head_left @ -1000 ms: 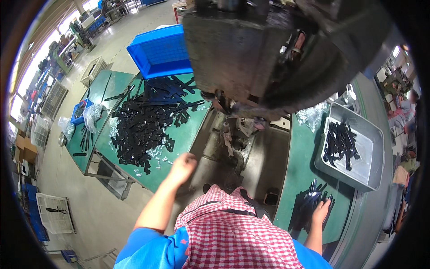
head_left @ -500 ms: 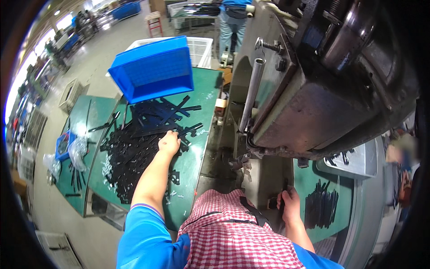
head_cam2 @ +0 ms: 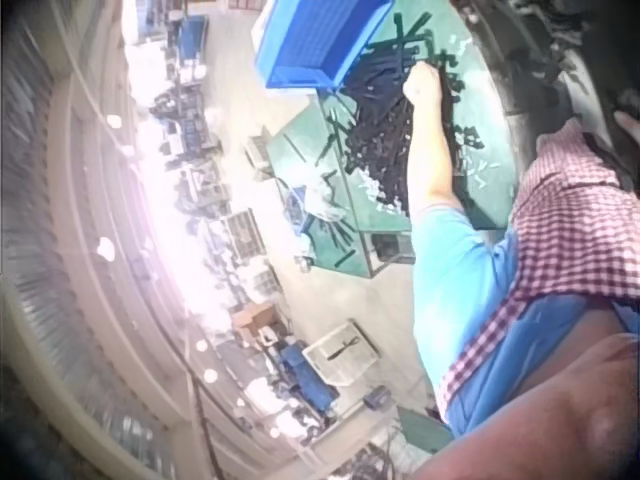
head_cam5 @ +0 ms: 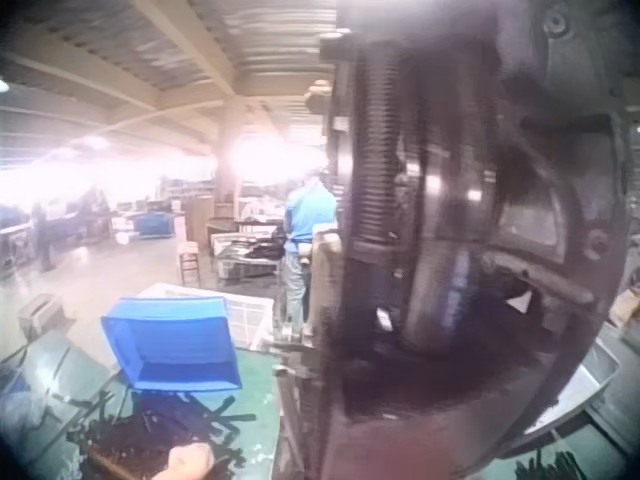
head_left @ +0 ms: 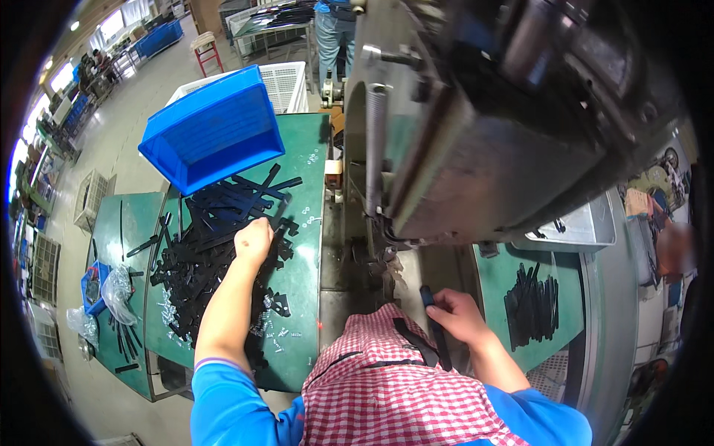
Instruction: The person repeatedly picks up black plastic strips from a pile on a green workbench, places them into a press machine, and operates the press. The processed strips are then placed into a metal tray. The task is performed continuously throughout the clip.
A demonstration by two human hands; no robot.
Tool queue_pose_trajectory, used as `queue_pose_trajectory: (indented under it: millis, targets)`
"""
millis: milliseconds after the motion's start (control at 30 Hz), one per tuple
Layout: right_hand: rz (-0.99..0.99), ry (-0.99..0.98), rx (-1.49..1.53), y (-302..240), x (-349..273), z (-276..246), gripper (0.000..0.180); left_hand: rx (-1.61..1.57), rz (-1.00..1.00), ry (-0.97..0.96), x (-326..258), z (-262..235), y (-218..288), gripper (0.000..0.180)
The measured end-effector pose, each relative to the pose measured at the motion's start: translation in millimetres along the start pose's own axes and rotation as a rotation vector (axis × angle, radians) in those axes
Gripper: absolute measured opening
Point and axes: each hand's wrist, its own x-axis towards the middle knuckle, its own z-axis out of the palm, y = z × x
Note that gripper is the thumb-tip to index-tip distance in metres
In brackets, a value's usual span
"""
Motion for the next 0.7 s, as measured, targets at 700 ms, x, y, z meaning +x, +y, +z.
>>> queue_pose_trajectory:
  millis: [700]
  targets:
    - [-0.257,-0.001,0.206,-49.8,61.4,11.2,0.023,-0.841,0.25,-0.388,-118.8,-129.1,162.0,0.019]
